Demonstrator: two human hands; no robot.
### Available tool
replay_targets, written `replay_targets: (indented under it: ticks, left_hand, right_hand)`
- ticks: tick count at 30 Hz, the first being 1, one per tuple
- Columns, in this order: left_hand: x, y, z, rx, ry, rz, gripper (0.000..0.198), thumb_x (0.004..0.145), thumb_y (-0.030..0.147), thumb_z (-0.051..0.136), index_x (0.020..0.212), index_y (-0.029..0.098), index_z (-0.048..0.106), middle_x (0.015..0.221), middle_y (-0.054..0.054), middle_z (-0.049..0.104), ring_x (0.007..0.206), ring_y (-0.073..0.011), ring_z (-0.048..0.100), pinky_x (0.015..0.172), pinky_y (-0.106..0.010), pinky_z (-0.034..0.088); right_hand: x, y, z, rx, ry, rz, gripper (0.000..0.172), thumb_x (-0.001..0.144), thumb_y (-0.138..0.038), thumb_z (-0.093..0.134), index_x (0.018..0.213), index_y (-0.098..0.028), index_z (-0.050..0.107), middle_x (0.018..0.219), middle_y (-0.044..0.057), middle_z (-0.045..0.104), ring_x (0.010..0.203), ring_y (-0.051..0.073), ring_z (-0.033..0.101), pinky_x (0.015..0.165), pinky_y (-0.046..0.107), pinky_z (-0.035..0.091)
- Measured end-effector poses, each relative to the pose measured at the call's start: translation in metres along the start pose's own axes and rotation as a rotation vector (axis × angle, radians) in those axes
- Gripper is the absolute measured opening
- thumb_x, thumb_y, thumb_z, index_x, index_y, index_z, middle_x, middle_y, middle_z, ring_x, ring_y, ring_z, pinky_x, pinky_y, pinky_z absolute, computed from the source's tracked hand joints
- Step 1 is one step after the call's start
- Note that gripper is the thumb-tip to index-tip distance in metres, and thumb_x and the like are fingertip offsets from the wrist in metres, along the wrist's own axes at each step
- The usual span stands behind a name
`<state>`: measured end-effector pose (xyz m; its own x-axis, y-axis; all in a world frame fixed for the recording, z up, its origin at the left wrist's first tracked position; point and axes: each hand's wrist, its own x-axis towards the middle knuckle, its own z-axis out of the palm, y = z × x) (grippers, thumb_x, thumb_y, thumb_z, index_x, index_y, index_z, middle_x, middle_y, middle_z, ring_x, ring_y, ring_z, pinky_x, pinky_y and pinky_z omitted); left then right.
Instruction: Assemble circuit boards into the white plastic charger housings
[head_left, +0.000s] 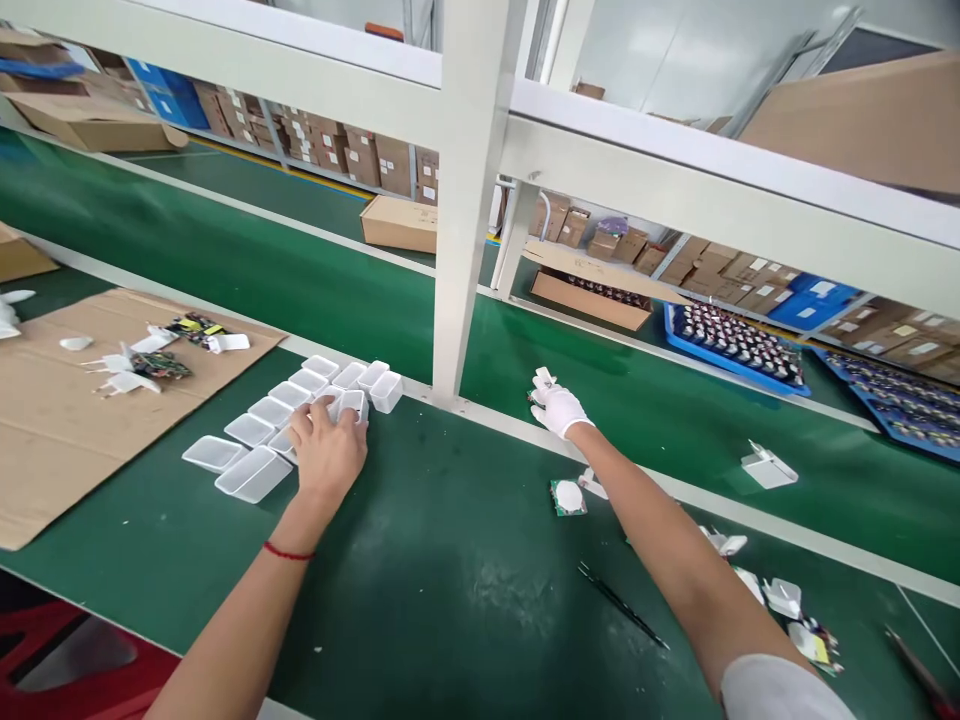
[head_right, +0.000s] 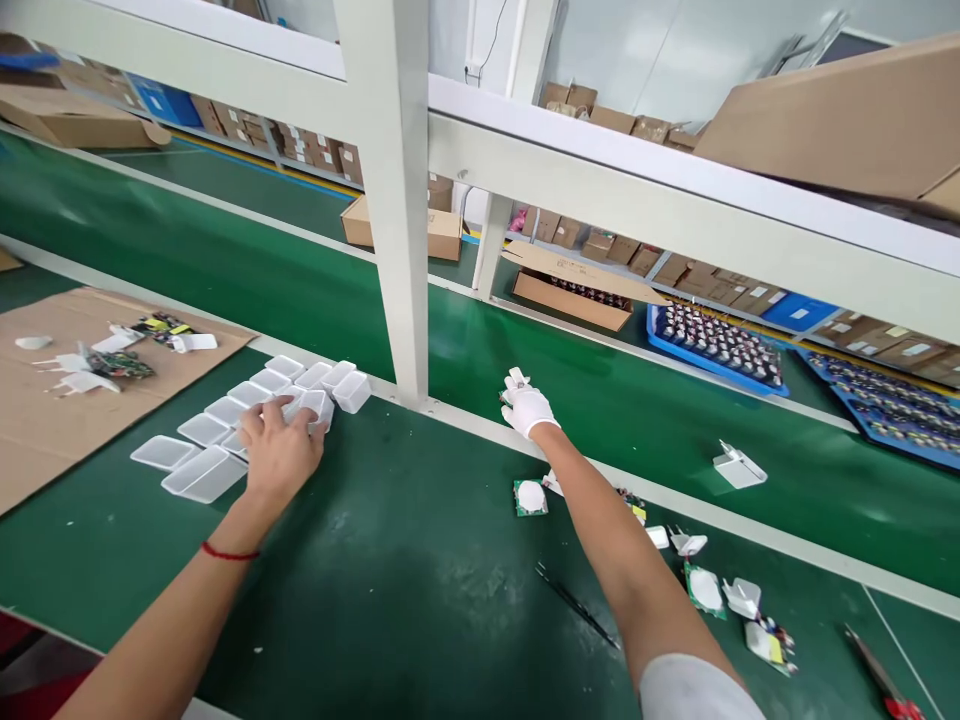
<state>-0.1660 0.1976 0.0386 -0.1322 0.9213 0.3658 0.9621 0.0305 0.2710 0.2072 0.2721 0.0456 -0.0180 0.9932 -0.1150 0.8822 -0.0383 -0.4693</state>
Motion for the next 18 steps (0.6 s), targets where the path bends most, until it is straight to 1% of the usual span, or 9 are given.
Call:
replay_targets:
  ticks: [3, 5, 8, 11, 12, 13, 14, 16, 18]
  left_hand:
    - [-0.026, 0.013, -0.011, -0.061, -0.024, 0.103, 0.025, 0.092, 0.032, 0.045, 0.084, 0.015, 0.061, 0.135, -0.022, 0.045, 0.133, -0.042, 0.036, 0.103, -0.058, 0.038]
    - [-0.056, 0.033, -0.017, -0.211, -0.104, 0.214, 0.023, 0.093, 0.035, 0.047, 0.083, 0.018, 0.058, 0.137, -0.019, 0.046, 0.127, -0.0368, 0.046, 0.098, -0.05, 0.047]
    - [-0.107, 0.073, -0.019, -0.458, -0.343, 0.318, 0.022, 0.097, 0.035, 0.044, 0.084, 0.02, 0.053, 0.138, -0.015, 0.045, 0.114, -0.0291, 0.06, 0.087, -0.041, 0.056]
    - [-0.15, 0.11, -0.015, -0.55, -0.454, 0.355, 0.016, 0.095, 0.031, 0.047, 0.084, 0.022, 0.053, 0.136, -0.012, 0.049, 0.12, -0.0309, 0.058, 0.09, -0.044, 0.056]
    - [-0.16, 0.118, -0.013, -0.584, -0.486, 0.345, 0.01, 0.093, 0.031, 0.051, 0.089, 0.023, 0.054, 0.136, -0.012, 0.049, 0.122, -0.0317, 0.057, 0.092, -0.046, 0.055]
    - [-0.168, 0.125, -0.011, -0.624, -0.523, 0.328, 0.012, 0.091, 0.031, 0.057, 0.1, 0.023, 0.054, 0.139, -0.012, 0.048, 0.124, -0.0323, 0.056, 0.094, -0.047, 0.054]
    - [-0.174, 0.129, -0.01, -0.668, -0.56, 0.304, 0.029, 0.087, 0.031, 0.062, 0.114, 0.025, 0.051, 0.141, -0.013, 0.046, 0.126, -0.0326, 0.055, 0.097, -0.048, 0.053]
    - [-0.183, 0.133, -0.008, -0.742, -0.627, 0.257, 0.063, 0.083, 0.03, 0.067, 0.137, 0.026, 0.035, 0.146, -0.014, 0.044, 0.131, -0.0315, 0.052, 0.102, -0.047, 0.05]
    - [-0.188, 0.133, -0.007, -0.765, -0.656, 0.23, 0.069, 0.085, 0.028, 0.064, 0.144, 0.026, 0.027, 0.144, -0.014, 0.047, 0.131, -0.0293, 0.052, 0.104, -0.045, 0.049]
  right_hand:
    - [-0.009, 0.004, -0.009, 0.245, -0.014, 0.007, 0.059, 0.093, -0.029, 0.057, 0.147, -0.021, 0.036, 0.134, 0.012, 0.057, 0.118, 0.025, 0.058, 0.103, 0.05, 0.047]
    - [-0.029, 0.006, -0.018, 0.433, -0.047, -0.019, 0.064, 0.094, -0.03, 0.049, 0.153, -0.019, 0.024, 0.132, 0.012, 0.059, 0.113, 0.022, 0.062, 0.101, 0.047, 0.05]
    - [-0.077, 0.007, -0.027, 0.66, -0.117, -0.075, 0.062, 0.093, -0.042, 0.044, 0.148, -0.015, 0.034, 0.135, 0.015, 0.057, 0.101, 0.021, 0.067, 0.092, 0.043, 0.056]
    - [-0.133, 0.008, -0.025, 0.891, -0.272, -0.124, 0.07, 0.082, -0.055, 0.059, 0.14, -0.017, 0.048, 0.131, 0.017, 0.06, 0.082, 0.019, 0.067, 0.076, 0.039, 0.059]
    - [-0.151, 0.009, -0.023, 0.99, -0.351, -0.13, 0.073, 0.08, -0.057, 0.063, 0.139, -0.018, 0.049, 0.126, 0.017, 0.062, 0.077, 0.018, 0.067, 0.071, 0.038, 0.059]
    - [-0.169, 0.008, -0.021, 1.084, -0.431, -0.127, 0.074, 0.08, -0.059, 0.064, 0.14, -0.018, 0.049, 0.119, 0.016, 0.065, 0.073, 0.018, 0.066, 0.067, 0.037, 0.058]
    - [-0.186, 0.008, -0.019, 1.144, -0.503, -0.113, 0.074, 0.083, -0.061, 0.06, 0.14, -0.017, 0.048, 0.11, 0.015, 0.068, 0.069, 0.017, 0.066, 0.063, 0.036, 0.057]
    - [-0.216, 0.007, -0.015, 1.064, -0.567, -0.078, 0.069, 0.092, -0.064, 0.044, 0.141, -0.015, 0.049, 0.085, 0.01, 0.069, 0.061, 0.017, 0.064, 0.06, 0.035, 0.055]
    - [-0.243, 0.006, -0.012, 0.757, -0.506, -0.114, 0.066, 0.097, -0.062, 0.031, 0.138, -0.016, 0.055, 0.074, 0.007, 0.065, 0.059, 0.017, 0.063, 0.064, 0.036, 0.055]
